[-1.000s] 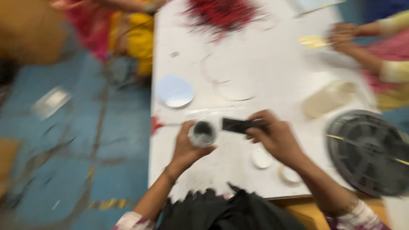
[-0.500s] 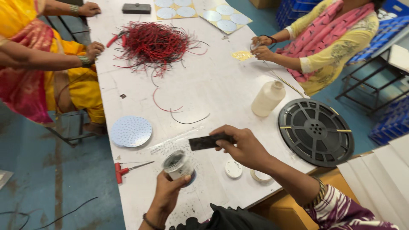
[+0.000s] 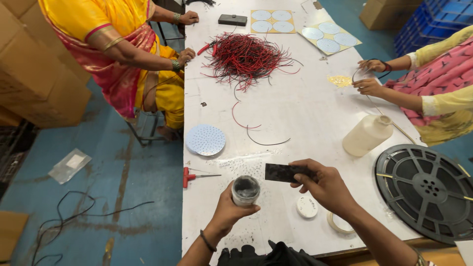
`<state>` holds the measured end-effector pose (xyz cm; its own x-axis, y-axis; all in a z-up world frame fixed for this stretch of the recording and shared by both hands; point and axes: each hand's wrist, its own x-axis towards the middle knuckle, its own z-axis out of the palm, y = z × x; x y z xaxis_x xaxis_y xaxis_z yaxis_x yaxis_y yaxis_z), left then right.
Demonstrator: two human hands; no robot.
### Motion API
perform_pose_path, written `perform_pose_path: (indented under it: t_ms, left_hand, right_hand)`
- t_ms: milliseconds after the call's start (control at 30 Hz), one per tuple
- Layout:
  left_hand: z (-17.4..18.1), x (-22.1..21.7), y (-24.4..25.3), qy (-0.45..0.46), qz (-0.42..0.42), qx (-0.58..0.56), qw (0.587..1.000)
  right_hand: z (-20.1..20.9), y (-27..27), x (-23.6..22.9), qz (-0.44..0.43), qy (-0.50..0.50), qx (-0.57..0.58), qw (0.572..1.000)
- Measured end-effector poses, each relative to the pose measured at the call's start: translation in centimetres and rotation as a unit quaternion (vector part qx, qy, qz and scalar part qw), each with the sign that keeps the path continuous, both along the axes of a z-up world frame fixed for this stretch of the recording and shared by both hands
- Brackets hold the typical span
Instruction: The person repeatedly scoops a gray paste from a small white container using a black rectangular card and spreads it onto a clear plastic sheet on the table. They also use a red-handled screwdriver to stir the paste inside the container.
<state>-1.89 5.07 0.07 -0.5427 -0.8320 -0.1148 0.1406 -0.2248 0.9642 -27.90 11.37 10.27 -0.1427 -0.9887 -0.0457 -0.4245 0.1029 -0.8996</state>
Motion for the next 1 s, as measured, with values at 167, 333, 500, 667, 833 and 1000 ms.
perform_pose_path:
  t_ms: [167,333,500,667,833,1000]
  left_hand:
    - [2.8,0.9,-0.2,-0.064,-0.01,-0.097,0.993]
    - [5.9,1.7,-0.7,-0.1,0.016,-0.197,0.975]
    - [7.4,2.0,-1.3,-0.117,0.037,-0.243,0.962]
    - [7.8,1.8,-1.1,-0.111,0.039,-0.239,0.964]
    - [7.8,1.2,-0.7,-0.112,0.031,-0.248,0.962]
    - [7.9,0.8,-0.5,-0.099,0.036,-0.257,0.961]
  right_hand:
    - [1.4,0.2,0.5,0.023,0.019,-0.069,0.997]
    - [2.8,0.9,1.3,0.036,0.023,-0.073,0.996]
    - [3.5,1.1,2.1,0.027,0.034,-0.123,0.991]
    - [4.4,1.2,2.4,0.024,0.063,-0.161,0.985]
    - [5.7,1.2,2.9,0.044,0.108,-0.186,0.976]
    - [6.5,1.3,3.7,0.066,0.126,-0.175,0.974]
